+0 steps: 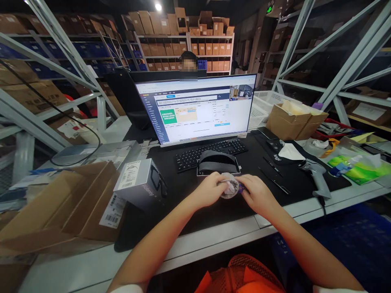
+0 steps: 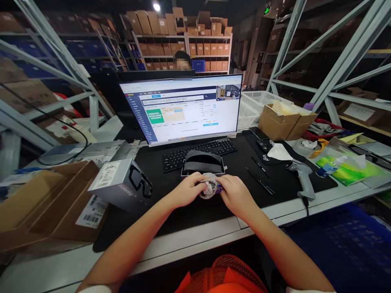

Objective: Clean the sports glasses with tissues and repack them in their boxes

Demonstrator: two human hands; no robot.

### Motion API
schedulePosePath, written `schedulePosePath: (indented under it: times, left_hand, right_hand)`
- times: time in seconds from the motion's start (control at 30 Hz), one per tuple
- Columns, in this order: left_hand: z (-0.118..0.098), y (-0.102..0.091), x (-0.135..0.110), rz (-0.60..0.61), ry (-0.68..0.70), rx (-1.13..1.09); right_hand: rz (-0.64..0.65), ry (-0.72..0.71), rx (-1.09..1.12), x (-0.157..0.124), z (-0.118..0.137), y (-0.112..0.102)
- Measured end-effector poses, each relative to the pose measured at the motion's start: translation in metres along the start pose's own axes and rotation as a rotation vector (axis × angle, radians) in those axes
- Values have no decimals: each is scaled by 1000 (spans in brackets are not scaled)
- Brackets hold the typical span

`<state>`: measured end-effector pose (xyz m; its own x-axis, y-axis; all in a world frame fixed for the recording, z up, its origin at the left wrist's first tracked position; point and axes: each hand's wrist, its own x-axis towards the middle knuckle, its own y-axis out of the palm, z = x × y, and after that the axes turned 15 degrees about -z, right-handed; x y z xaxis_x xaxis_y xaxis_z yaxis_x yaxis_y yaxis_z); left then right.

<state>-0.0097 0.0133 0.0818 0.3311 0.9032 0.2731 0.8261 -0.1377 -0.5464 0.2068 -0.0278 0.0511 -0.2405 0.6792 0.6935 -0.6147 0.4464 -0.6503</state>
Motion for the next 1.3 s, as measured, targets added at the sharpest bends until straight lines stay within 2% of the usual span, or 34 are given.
schedulePosePath:
  times: [0.1,0.2,0.37,0.4,0.47,0.53,0.57,0.6,0.67,0.73,0.77,0.87,0.97,1.07,1.17,1.23,1.3]
  left_hand:
    - [0,1,0,5,0,19]
    - [1,2,-1,-44,56,83]
    - [5,2,-1,-186,77,272]
    - [5,-1,0,-191,69,316]
    - [6,-11,2,-119,79,345]
    - [10,-27,5,-18,106,286]
    - [12,-36,8,-8,111,234]
    - [15,-45,10,-41,105,179]
    - [23,-59,16,-190,77,67]
    - [28,-65,20,-314,43,-42]
    - [29,-65,21,-335,28,-108]
    - [23,-52,18,-279,-12,-309]
    - [5,-30,6,-165,-12,-383]
    - [-18,-11,-6,-67,122,-333]
    - [-33,-1,-5,8,366,-222]
    - [-30,-3,6,-66,459,-48]
    - [-14,-8,22,-221,454,242]
  right_hand:
    - [75,185,24,0,3,-1]
    - [159,347,187,4,12,-12]
    - [162,482,473,12,27,-38]
    - [155,511,547,13,27,-40]
    - [122,579,673,13,18,-40]
    - [0,655,715,10,1,-36]
    - [-83,682,688,7,-10,-35]
    - [-160,691,631,4,-22,-34]
    - [-241,656,467,-4,-42,-34]
    - [-196,580,310,-11,-54,-35]
    - [-155,540,249,-13,-56,-35]
    - [-95,403,87,-11,-46,-32]
    - [-96,272,53,-1,-17,-18]
    - [33,219,226,7,14,3]
    - [139,297,310,6,26,19]
    - [131,391,288,0,18,22]
    - [101,498,268,-12,-2,21]
